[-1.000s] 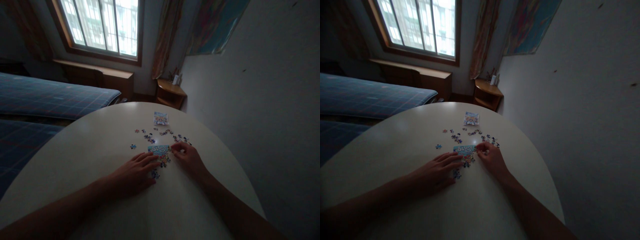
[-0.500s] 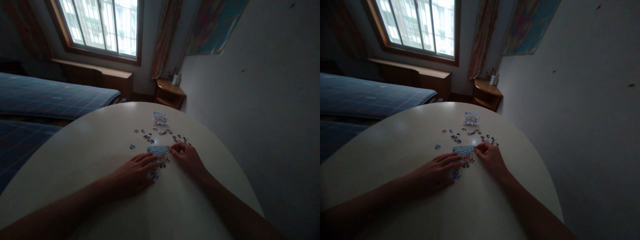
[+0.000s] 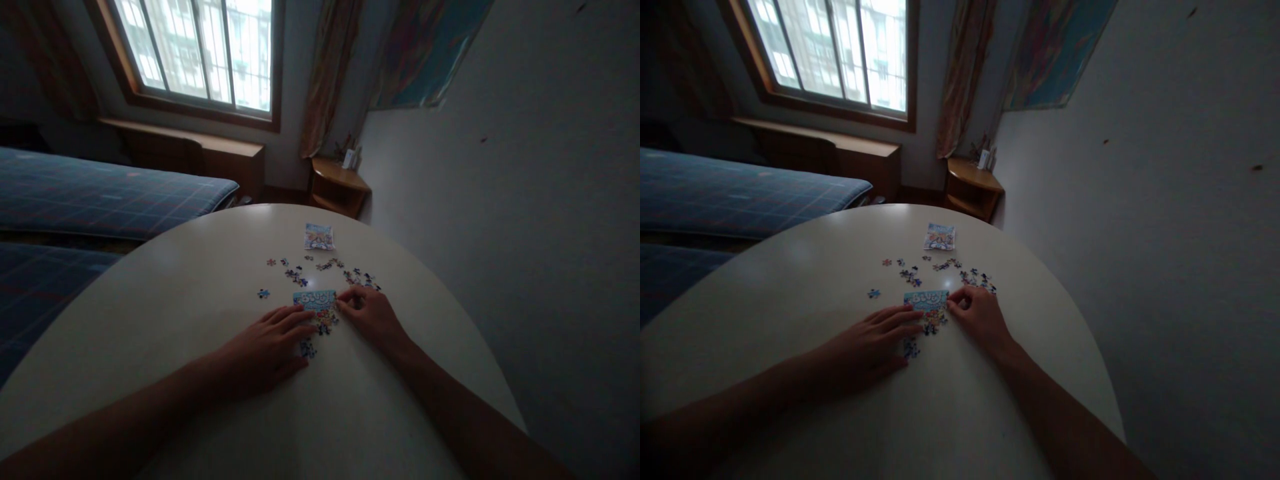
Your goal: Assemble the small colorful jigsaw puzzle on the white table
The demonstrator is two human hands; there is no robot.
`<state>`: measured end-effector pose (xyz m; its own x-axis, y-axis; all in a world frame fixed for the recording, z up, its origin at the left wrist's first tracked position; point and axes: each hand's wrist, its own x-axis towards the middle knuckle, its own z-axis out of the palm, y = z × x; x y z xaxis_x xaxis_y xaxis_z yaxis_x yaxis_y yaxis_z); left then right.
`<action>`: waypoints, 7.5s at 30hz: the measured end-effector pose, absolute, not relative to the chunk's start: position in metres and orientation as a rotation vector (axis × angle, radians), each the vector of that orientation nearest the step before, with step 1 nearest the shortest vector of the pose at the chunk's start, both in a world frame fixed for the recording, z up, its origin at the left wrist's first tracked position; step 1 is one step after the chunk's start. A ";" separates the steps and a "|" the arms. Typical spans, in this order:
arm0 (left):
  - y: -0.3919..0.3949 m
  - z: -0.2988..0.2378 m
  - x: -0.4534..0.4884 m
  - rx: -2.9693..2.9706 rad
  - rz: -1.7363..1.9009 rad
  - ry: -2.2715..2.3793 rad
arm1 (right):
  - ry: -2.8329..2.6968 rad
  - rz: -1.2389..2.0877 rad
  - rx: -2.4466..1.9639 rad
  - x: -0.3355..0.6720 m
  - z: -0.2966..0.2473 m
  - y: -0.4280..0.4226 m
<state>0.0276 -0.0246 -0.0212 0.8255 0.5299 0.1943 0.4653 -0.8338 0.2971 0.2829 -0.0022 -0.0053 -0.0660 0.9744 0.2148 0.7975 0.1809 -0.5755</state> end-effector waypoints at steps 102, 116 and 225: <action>-0.023 -0.030 0.023 2.774 0.399 0.888 | -2.132 0.277 -1.656 0.330 0.006 0.010; -0.025 -0.029 0.024 2.786 0.359 0.935 | -2.252 0.488 -1.638 0.318 0.018 -0.008; -0.008 -0.024 0.022 2.456 0.771 1.227 | -2.739 0.414 -0.964 0.266 0.006 -0.040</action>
<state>0.0218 -0.0084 -0.0242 0.4942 0.8030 0.3330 0.6485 -0.5956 0.4740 0.2656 -0.0399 0.0060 -0.7646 0.6365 0.1017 0.5780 0.7469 -0.3287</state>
